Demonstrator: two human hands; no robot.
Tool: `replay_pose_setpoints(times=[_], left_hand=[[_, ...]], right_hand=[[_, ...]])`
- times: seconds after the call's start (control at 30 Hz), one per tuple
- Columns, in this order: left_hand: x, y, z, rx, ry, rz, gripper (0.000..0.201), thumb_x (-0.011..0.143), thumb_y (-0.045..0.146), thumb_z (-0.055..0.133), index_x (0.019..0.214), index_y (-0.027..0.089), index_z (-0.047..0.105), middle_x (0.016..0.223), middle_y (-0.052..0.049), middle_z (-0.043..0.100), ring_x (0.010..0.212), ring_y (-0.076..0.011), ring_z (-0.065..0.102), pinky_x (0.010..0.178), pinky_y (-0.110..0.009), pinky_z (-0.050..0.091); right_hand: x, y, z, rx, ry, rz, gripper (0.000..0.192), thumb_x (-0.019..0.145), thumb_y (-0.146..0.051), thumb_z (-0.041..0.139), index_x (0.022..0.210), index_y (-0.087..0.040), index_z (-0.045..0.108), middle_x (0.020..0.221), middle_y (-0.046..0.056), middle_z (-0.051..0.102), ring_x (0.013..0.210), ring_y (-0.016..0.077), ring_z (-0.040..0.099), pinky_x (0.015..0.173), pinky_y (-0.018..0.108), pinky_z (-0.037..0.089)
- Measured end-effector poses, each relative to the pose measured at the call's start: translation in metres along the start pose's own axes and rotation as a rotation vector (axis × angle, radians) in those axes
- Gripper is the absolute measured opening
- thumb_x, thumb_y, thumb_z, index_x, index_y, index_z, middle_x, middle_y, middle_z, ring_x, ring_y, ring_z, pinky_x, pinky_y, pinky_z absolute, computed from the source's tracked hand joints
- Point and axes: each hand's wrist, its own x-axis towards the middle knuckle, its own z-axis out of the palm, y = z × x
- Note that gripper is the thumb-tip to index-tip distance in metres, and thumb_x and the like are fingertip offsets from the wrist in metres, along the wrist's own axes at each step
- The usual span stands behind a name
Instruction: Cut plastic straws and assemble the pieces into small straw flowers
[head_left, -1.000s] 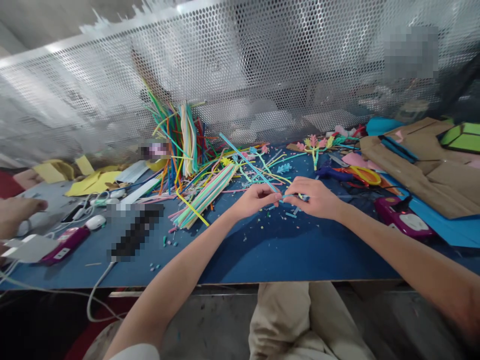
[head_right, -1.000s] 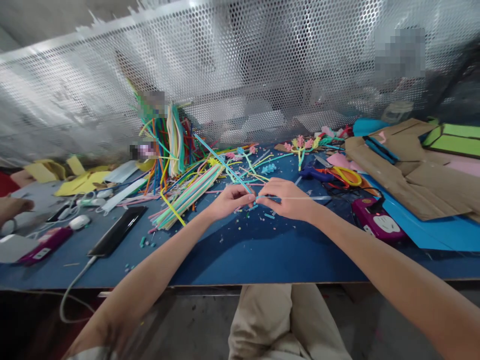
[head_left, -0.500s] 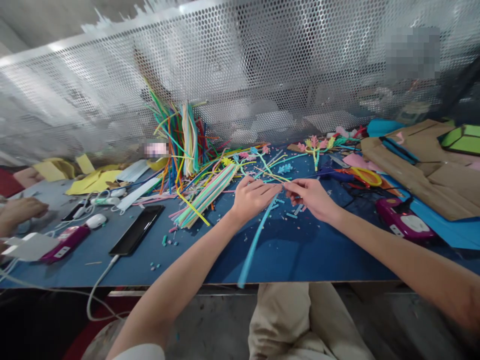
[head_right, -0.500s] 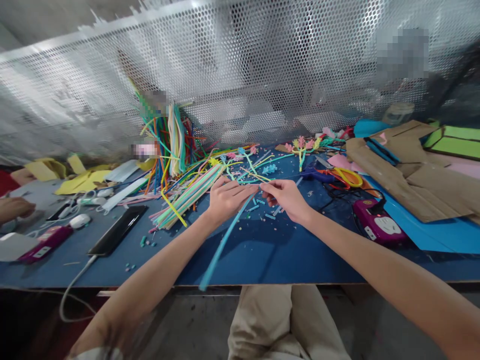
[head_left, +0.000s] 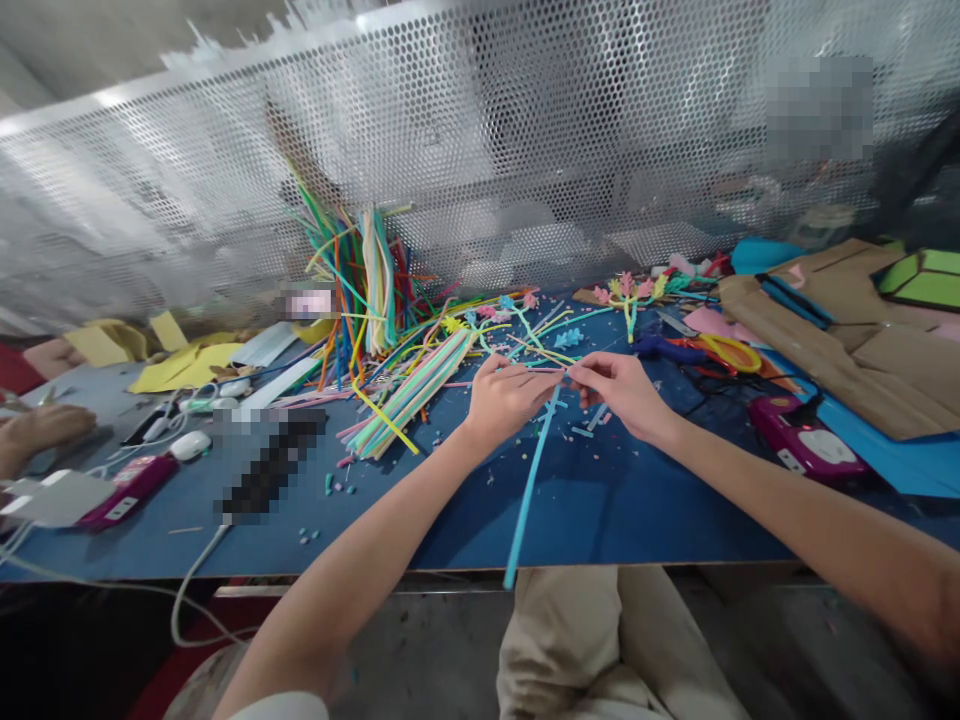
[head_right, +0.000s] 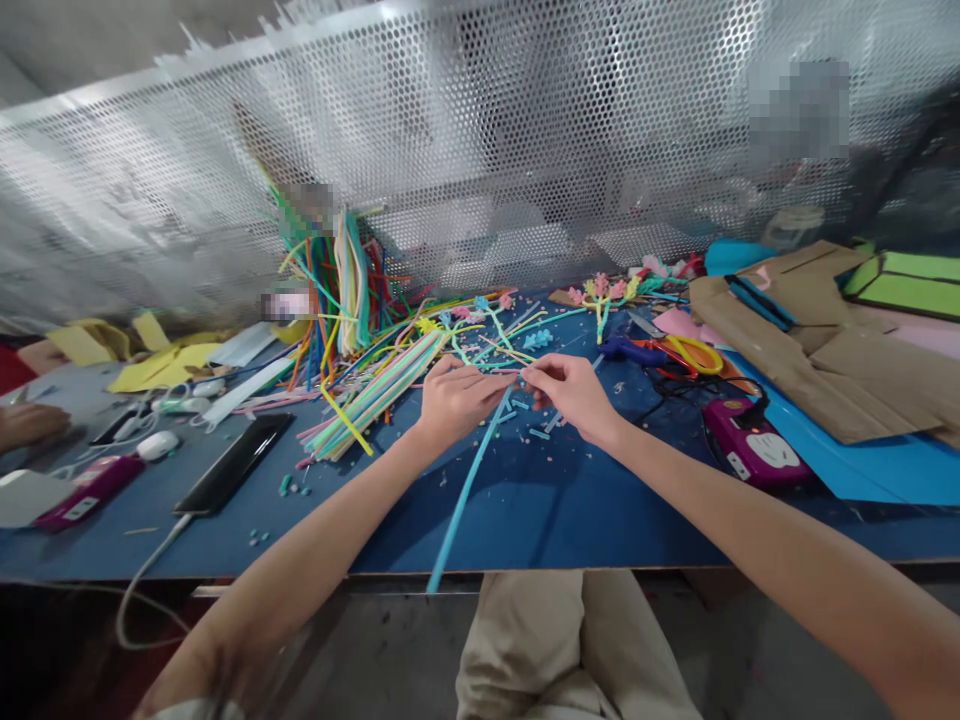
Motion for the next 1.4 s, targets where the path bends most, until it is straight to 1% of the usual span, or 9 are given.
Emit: replay_pose_setpoints(times=[0.07, 0.17, 0.3, 0.43, 0.63, 0.8, 0.93, 1.13, 1.4], left_hand=[[0.0, 0.003, 0.002, -0.115, -0.005, -0.104, 0.019, 0.095, 0.036, 0.061, 0.097, 0.028, 0.078, 0.079, -0.002, 0.078, 0.073, -0.0145, 0.071, 0.074, -0.031, 0.044], [0.002, 0.006, 0.003, -0.443, -0.055, -0.335, 0.027, 0.092, 0.046, 0.063, 0.094, 0.025, 0.08, 0.089, -0.004, 0.079, 0.073, -0.016, 0.07, 0.068, -0.028, 0.048], [0.006, 0.006, -0.003, -0.915, -0.285, -0.598, 0.04, 0.088, 0.054, 0.065, 0.088, 0.017, 0.08, 0.07, -0.004, 0.073, 0.051, -0.0105, 0.055, 0.048, -0.024, 0.038], [0.008, 0.005, -0.008, -1.214, -0.427, -0.636, 0.04, 0.084, 0.054, 0.07, 0.079, 0.014, 0.076, 0.067, -0.004, 0.068, 0.05, -0.0071, 0.045, 0.046, -0.023, 0.033], [0.007, 0.006, -0.009, -1.308, -0.533, -0.575, 0.04, 0.087, 0.052, 0.067, 0.071, 0.015, 0.069, 0.064, -0.003, 0.064, 0.054, -0.0088, 0.047, 0.051, -0.025, 0.036], [0.008, 0.008, -0.011, -1.151, -0.427, -0.514, 0.038, 0.088, 0.052, 0.066, 0.08, 0.015, 0.07, 0.077, -0.005, 0.069, 0.058, -0.0091, 0.052, 0.053, -0.024, 0.038], [0.007, 0.008, -0.009, -0.756, -0.29, -0.394, 0.035, 0.094, 0.046, 0.059, 0.081, 0.017, 0.073, 0.088, -0.005, 0.071, 0.067, -0.0104, 0.059, 0.059, -0.024, 0.041], [0.001, 0.002, -0.004, -0.077, -0.089, -0.111, 0.02, 0.095, 0.038, 0.059, 0.091, 0.023, 0.073, 0.077, 0.0, 0.074, 0.07, -0.0134, 0.066, 0.068, -0.029, 0.039], [0.005, 0.005, -0.012, 0.149, -0.044, 0.134, 0.017, 0.098, 0.022, 0.055, 0.094, 0.026, 0.072, 0.079, 0.001, 0.076, 0.071, -0.0112, 0.068, 0.067, -0.032, 0.032]], right_hand=[[-0.002, -0.003, -0.001, -0.108, 0.0, -0.098, 0.028, 0.081, -0.049, 0.071, 0.085, -0.021, 0.073, 0.08, 0.004, 0.069, 0.061, 0.015, 0.059, 0.059, 0.031, 0.053], [-0.004, -0.008, -0.004, -0.252, -0.015, -0.21, 0.027, 0.086, -0.049, 0.066, 0.086, -0.023, 0.073, 0.083, 0.004, 0.07, 0.065, 0.0171, 0.06, 0.061, 0.032, 0.05], [-0.007, -0.014, -0.007, -0.308, -0.071, -0.327, 0.022, 0.089, -0.044, 0.064, 0.087, -0.024, 0.073, 0.087, 0.005, 0.07, 0.078, 0.0196, 0.062, 0.069, 0.033, 0.049], [-0.011, -0.016, -0.009, -0.341, -0.129, -0.367, 0.021, 0.09, -0.045, 0.065, 0.09, -0.026, 0.074, 0.094, 0.007, 0.071, 0.086, 0.0224, 0.063, 0.073, 0.036, 0.051], [-0.009, -0.013, -0.01, -0.324, -0.209, -0.448, 0.016, 0.09, -0.041, 0.067, 0.085, -0.027, 0.074, 0.087, 0.004, 0.071, 0.086, 0.0205, 0.062, 0.079, 0.036, 0.048], [-0.007, -0.011, -0.009, -0.346, -0.178, -0.398, 0.019, 0.09, -0.042, 0.065, 0.087, -0.024, 0.071, 0.091, 0.004, 0.07, 0.08, 0.0177, 0.061, 0.071, 0.032, 0.047], [-0.007, -0.01, -0.006, -0.353, -0.134, -0.296, 0.026, 0.091, -0.046, 0.062, 0.087, -0.021, 0.07, 0.088, 0.004, 0.07, 0.075, 0.0168, 0.062, 0.065, 0.029, 0.048], [-0.003, -0.005, -0.003, -0.298, -0.074, -0.141, 0.036, 0.087, -0.054, 0.064, 0.089, -0.019, 0.073, 0.075, 0.004, 0.069, 0.058, 0.013, 0.055, 0.05, 0.025, 0.042], [-0.002, 0.002, 0.001, -0.125, 0.015, 0.084, 0.038, 0.078, -0.056, 0.073, 0.084, -0.019, 0.073, 0.069, 0.001, 0.065, 0.046, 0.0088, 0.047, 0.039, 0.023, 0.04]])
